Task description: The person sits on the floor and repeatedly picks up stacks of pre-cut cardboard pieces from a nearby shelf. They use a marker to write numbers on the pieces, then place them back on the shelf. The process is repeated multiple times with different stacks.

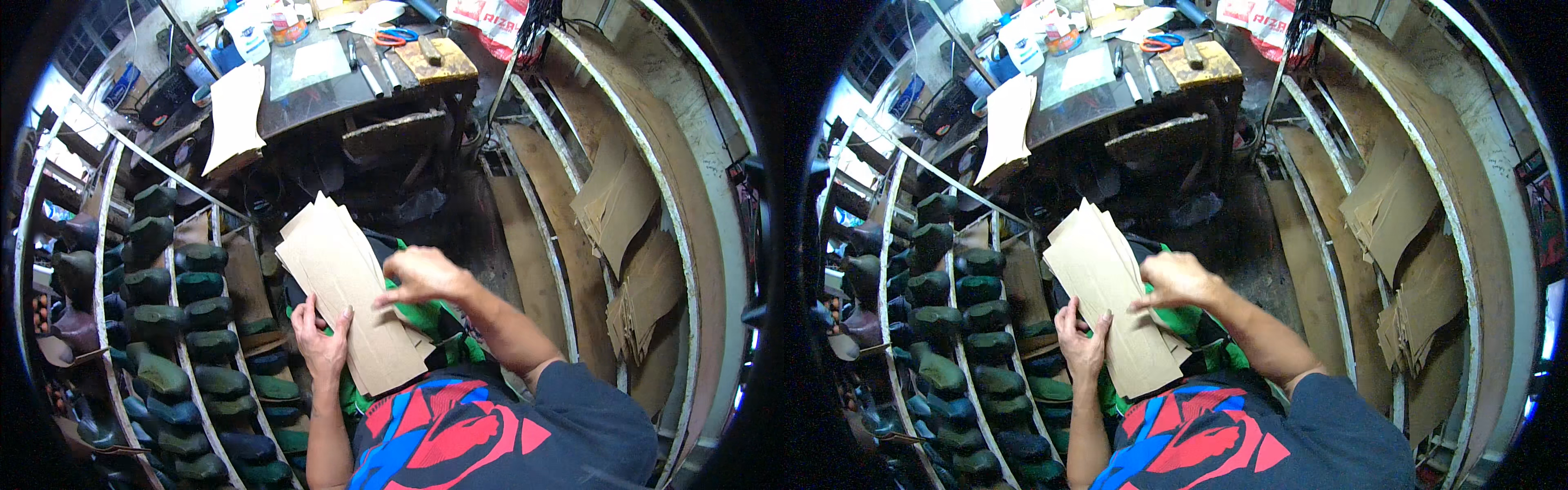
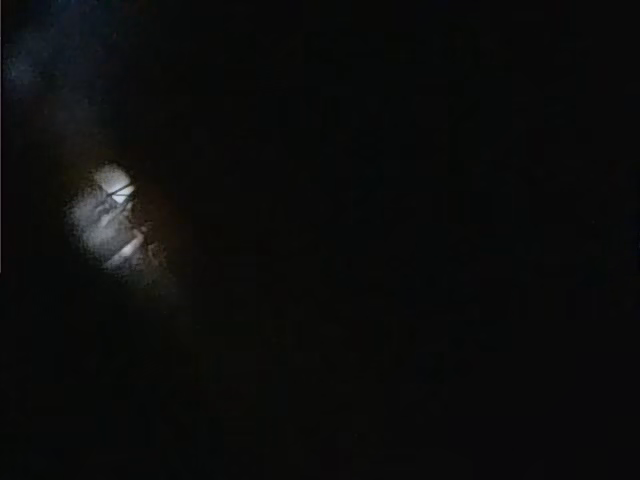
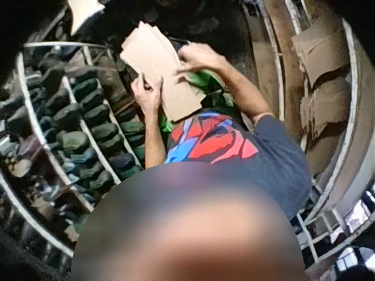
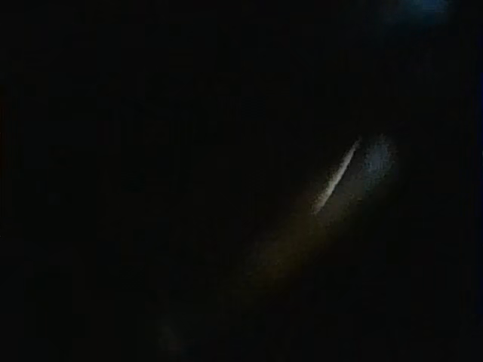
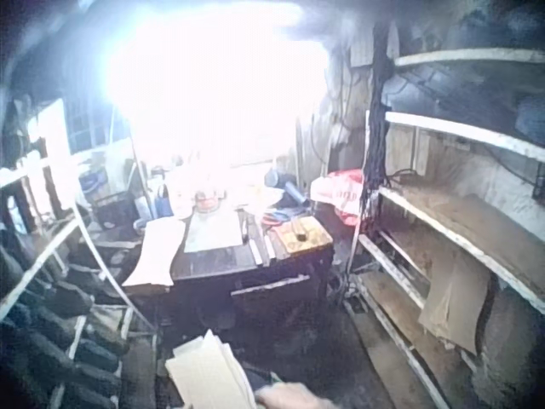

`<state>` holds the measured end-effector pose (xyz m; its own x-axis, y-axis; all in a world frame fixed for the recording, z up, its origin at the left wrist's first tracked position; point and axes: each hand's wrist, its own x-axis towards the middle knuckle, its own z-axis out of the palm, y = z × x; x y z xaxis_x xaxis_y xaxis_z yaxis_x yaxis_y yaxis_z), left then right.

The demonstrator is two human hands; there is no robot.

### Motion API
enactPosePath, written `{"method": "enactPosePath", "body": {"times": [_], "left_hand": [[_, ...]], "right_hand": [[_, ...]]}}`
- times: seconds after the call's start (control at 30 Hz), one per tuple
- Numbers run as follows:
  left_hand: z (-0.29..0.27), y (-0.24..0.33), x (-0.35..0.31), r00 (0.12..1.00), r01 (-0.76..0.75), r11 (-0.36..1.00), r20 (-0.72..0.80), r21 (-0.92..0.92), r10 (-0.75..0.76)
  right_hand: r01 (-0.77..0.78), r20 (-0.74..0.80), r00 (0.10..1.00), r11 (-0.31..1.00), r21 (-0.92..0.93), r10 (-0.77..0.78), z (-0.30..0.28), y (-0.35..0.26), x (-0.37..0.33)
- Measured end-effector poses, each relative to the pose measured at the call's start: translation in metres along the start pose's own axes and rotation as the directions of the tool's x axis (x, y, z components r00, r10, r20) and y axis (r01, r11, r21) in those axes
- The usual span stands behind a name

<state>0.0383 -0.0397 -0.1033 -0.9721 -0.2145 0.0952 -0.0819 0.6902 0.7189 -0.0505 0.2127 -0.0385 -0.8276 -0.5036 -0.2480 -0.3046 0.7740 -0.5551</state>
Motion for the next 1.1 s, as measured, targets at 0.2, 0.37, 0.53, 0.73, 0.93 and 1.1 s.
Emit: {"method": "enactPosePath", "body": {"times": [0.2,0.37,0.53,0.73,0.93,1.1], "left_hand": [[0.003,0.004,-0.005,0.998,0.004,0.996,-0.057,-0.093,-0.01],[0.005,0.007,-0.006,0.996,0.049,0.996,-0.065,-0.072,-0.054],[0.013,0.003,-0.001,0.981,-0.041,0.998,-0.192,-0.052,0.031],[0.007,0.002,-0.001,0.993,0.094,0.992,-0.063,-0.089,-0.1],[0.007,0.001,0.002,0.994,0.097,0.988,-0.03,-0.12,-0.101],[0.009,-0.006,0.005,0.994,0.001,0.988,-0.105,-0.155,-0.017]], "right_hand": [[0.042,-0.688,0.726,0.998,0.05,0.004,-0.141,0.042,0.095],[-0.155,-0.804,0.587,0.988,0.002,0.094,-0.21,0.073,0.168],[-0.407,-0.715,0.67,0.905,-0.128,0.2,-0.209,0.087,0.21],[-0.359,-0.716,0.631,0.931,0.072,0.299,-0.191,0.074,0.2],[-0.393,-0.728,0.613,0.918,0.057,0.308,-0.189,0.086,0.194],[-0.338,-0.736,0.674,0.915,-0.222,0.07,-0.205,0.078,0.195]]}}
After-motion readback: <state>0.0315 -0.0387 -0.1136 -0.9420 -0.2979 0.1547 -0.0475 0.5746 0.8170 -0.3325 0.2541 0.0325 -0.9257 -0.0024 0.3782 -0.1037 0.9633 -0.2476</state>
